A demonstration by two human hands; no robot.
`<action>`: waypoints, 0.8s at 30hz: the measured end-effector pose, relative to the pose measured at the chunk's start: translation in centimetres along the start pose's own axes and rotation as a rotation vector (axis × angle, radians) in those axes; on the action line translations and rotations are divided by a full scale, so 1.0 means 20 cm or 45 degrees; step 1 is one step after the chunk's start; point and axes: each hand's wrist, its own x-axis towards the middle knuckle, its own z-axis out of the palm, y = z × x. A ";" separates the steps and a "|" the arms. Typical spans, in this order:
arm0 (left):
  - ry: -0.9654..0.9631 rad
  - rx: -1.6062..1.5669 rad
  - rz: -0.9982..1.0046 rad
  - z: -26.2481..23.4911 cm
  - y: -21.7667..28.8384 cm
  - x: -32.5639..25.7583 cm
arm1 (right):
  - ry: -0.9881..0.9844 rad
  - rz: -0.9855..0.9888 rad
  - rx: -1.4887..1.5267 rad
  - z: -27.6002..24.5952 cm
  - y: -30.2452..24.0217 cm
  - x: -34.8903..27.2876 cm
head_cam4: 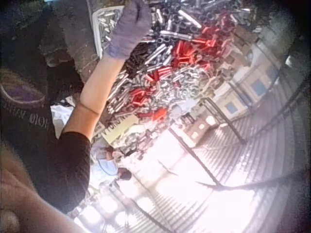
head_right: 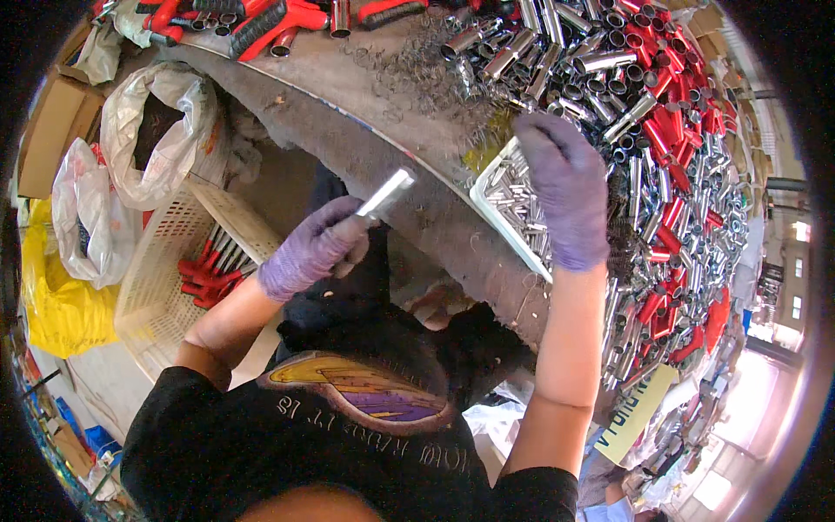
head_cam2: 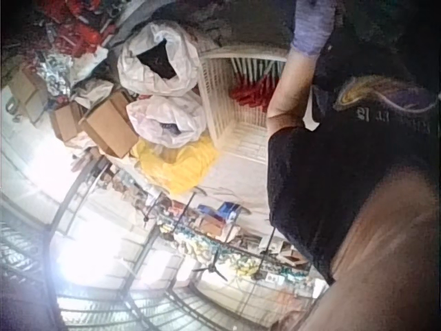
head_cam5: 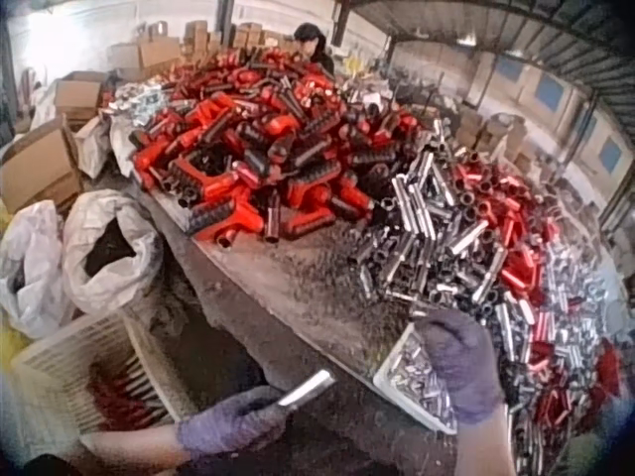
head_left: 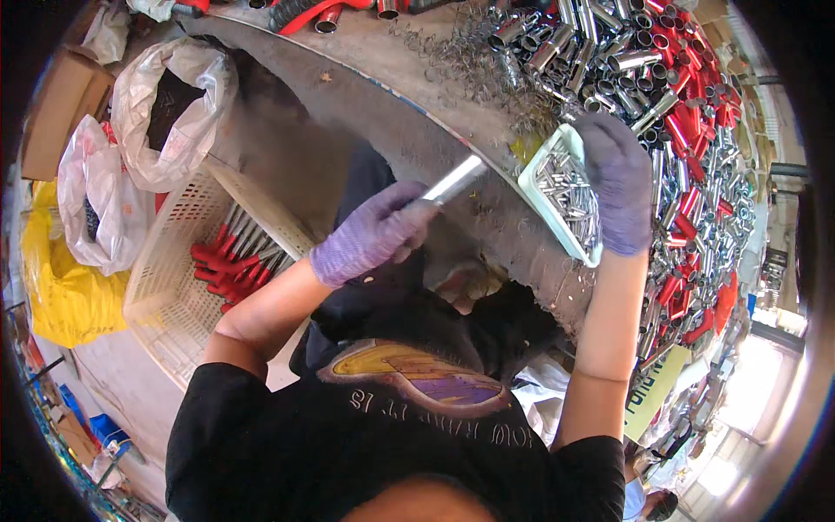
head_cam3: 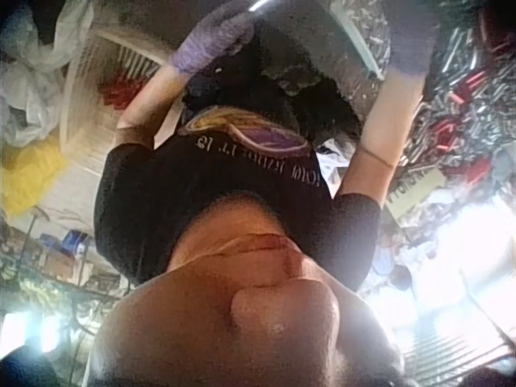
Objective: The person assembles tools by inserting metal pins and springs into metal tubes and attaching handles to the components by hand.
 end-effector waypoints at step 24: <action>-0.070 -0.116 0.369 0.09 0.13 0.37 | -1.054 -1.012 -1.637 0.19 0.16 0.89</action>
